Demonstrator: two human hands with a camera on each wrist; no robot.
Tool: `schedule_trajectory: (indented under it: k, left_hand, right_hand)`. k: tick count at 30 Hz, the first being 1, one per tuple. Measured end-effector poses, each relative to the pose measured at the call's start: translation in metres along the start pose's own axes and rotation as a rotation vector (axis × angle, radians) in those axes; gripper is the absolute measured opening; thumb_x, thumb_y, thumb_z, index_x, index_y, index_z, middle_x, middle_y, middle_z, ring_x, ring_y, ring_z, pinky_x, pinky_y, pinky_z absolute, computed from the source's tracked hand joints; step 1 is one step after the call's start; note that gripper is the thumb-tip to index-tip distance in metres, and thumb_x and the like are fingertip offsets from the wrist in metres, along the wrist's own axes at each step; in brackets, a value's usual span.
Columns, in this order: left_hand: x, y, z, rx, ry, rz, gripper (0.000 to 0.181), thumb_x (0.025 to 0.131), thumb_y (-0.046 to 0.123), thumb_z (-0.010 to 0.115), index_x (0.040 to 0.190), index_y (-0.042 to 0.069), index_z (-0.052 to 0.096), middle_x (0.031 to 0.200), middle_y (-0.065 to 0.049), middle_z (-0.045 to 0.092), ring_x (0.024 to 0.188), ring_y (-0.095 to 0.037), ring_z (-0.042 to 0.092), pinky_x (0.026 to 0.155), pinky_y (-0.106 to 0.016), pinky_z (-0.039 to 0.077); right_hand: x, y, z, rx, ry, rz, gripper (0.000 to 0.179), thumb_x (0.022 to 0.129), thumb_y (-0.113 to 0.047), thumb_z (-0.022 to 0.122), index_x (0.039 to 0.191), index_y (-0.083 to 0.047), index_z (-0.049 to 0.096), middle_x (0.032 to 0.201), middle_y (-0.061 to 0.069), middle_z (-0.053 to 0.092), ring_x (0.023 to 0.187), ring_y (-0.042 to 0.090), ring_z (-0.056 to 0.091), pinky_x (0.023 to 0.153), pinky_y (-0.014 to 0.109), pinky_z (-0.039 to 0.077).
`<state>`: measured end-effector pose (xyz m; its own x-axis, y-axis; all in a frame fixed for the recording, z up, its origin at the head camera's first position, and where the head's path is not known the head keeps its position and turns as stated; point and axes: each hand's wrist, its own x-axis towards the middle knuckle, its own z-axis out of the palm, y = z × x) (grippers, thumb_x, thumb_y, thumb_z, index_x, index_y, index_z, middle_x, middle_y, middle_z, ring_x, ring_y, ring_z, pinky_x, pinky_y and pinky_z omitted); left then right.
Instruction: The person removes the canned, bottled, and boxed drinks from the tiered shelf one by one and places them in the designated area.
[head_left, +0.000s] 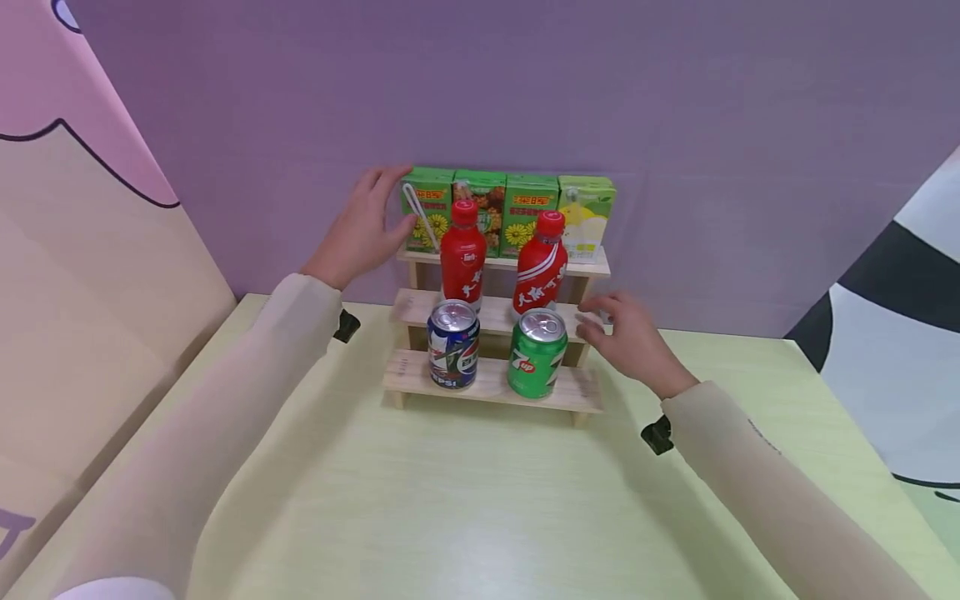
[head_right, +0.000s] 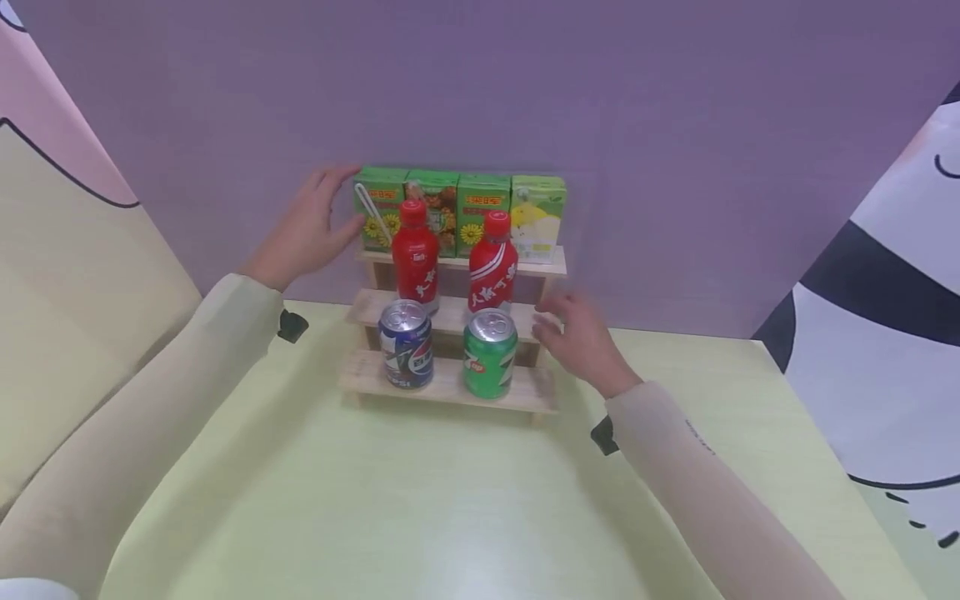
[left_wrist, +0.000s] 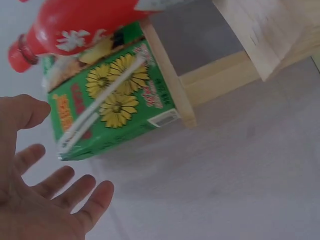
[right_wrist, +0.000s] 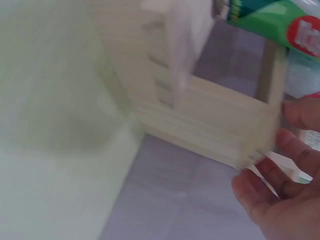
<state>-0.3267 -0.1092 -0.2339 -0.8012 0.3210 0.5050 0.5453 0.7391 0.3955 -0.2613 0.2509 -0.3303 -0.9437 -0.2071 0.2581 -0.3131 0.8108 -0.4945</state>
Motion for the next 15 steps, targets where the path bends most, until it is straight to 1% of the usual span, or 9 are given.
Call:
schedule_trajectory:
  k: [4,7,10,13,15]
  left_hand:
    - [0.01,-0.005,0.004,0.02,0.0,0.02,0.054,0.094,0.021,0.056,0.145,0.017,0.038,0.148,-0.007,0.031,0.135,-0.024,0.027,0.106,-0.039,0.032]
    - [0.015,-0.006,0.005,0.041,-0.005,0.028,0.049,0.094,0.021,0.056,0.141,0.016,0.045,0.148,-0.006,0.031,0.135,-0.025,0.025,0.105,-0.039,0.033]
    - [0.018,-0.005,0.004,0.051,-0.017,0.008,0.044,0.094,0.022,0.057,0.137,0.014,0.05,0.149,-0.006,0.031,0.135,-0.025,0.025,0.107,-0.039,0.03]
    - [0.02,-0.001,0.004,0.041,-0.023,-0.002,0.038,0.095,0.021,0.058,0.13,0.011,0.054,0.148,-0.006,0.033,0.135,-0.024,0.026,0.108,-0.037,0.028]
    - [0.021,0.001,0.004,0.029,-0.022,-0.005,0.033,0.095,0.02,0.058,0.125,0.009,0.055,0.143,-0.007,0.039,0.132,-0.024,0.031,0.106,-0.035,0.032]
  right_hand:
    - [0.001,0.002,0.009,0.019,0.022,0.0,0.023,0.088,-0.011,0.066,0.108,0.001,0.067,0.119,0.018,0.054,0.111,0.037,0.045,0.09,0.053,0.042]
    - [0.0,0.004,0.013,0.022,0.03,-0.01,0.022,0.089,-0.01,0.065,0.108,0.001,0.067,0.119,0.018,0.054,0.112,0.037,0.044,0.09,0.052,0.043]
    - [0.0,0.005,0.014,0.026,0.027,-0.01,0.023,0.089,-0.011,0.065,0.109,0.0,0.067,0.12,0.017,0.053,0.113,0.036,0.043,0.09,0.052,0.043]
    - [-0.001,0.005,0.013,0.034,0.025,-0.014,0.023,0.089,-0.01,0.065,0.109,0.001,0.066,0.12,0.018,0.052,0.113,0.036,0.043,0.092,0.052,0.043]
    - [-0.001,0.005,0.012,0.038,0.024,-0.018,0.023,0.089,-0.01,0.065,0.109,0.001,0.066,0.12,0.018,0.052,0.113,0.036,0.043,0.092,0.052,0.043]
